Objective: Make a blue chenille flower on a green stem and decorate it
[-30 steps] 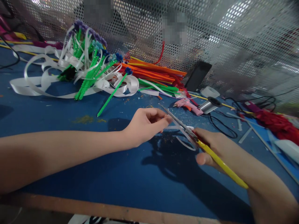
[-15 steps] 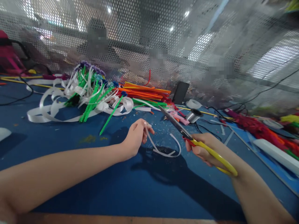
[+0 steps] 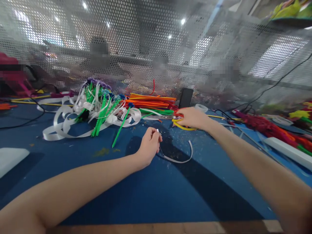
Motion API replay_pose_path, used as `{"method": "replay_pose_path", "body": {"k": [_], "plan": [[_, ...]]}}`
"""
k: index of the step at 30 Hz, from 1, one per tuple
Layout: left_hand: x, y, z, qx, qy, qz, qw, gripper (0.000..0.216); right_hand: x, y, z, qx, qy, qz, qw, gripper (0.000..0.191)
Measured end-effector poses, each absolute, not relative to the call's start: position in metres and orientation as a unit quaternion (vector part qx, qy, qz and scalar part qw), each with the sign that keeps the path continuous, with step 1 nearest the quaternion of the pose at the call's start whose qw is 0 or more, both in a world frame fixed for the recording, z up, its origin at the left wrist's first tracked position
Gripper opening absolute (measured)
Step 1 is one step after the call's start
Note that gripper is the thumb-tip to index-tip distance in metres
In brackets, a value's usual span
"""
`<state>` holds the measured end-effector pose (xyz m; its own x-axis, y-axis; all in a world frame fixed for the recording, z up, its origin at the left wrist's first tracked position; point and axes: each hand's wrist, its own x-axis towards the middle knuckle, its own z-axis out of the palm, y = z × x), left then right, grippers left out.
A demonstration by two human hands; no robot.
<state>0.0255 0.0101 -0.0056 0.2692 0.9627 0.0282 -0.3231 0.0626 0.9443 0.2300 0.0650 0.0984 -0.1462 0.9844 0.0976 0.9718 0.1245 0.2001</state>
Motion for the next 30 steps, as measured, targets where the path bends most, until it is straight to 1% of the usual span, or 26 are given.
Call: {"method": "replay_pose_path", "body": {"k": [3,6,12,15,19,22,25,26,30], "plan": [[0.025,0.011,-0.005,0.482,0.339,0.494,0.640,0.009,0.220,0.106,0.097,0.622,0.776,0.095,0.031,0.046],[0.025,0.011,-0.006,0.481,0.339,0.490,0.643,0.011,0.209,0.139,0.087,0.595,0.800,0.072,0.029,0.042],[0.026,0.011,-0.007,0.492,0.328,0.484,0.645,0.015,0.198,0.165,0.061,0.595,0.801,0.068,-0.001,0.046],[0.025,0.011,-0.007,0.503,0.332,0.478,0.639,0.018,0.195,0.162,0.057,0.594,0.801,0.065,-0.007,0.042],[0.024,0.011,-0.007,0.518,0.334,0.471,0.632,0.018,0.191,0.142,0.073,0.598,0.797,0.070,-0.033,0.032],[0.022,0.012,-0.001,0.541,0.325,0.502,0.591,0.015,0.199,0.114,0.091,0.620,0.775,0.097,-0.071,0.034],[0.022,0.010,0.016,0.542,0.316,0.543,0.559,0.014,0.218,0.076,0.101,0.642,0.754,0.107,-0.094,0.037],[0.022,0.008,0.023,0.539,0.306,0.545,0.565,0.015,0.225,0.062,0.100,0.641,0.756,0.094,-0.097,0.037],[0.023,0.000,0.045,0.541,0.262,0.549,0.581,0.015,0.239,0.007,0.087,0.545,0.818,-0.133,-0.125,0.038]]}}
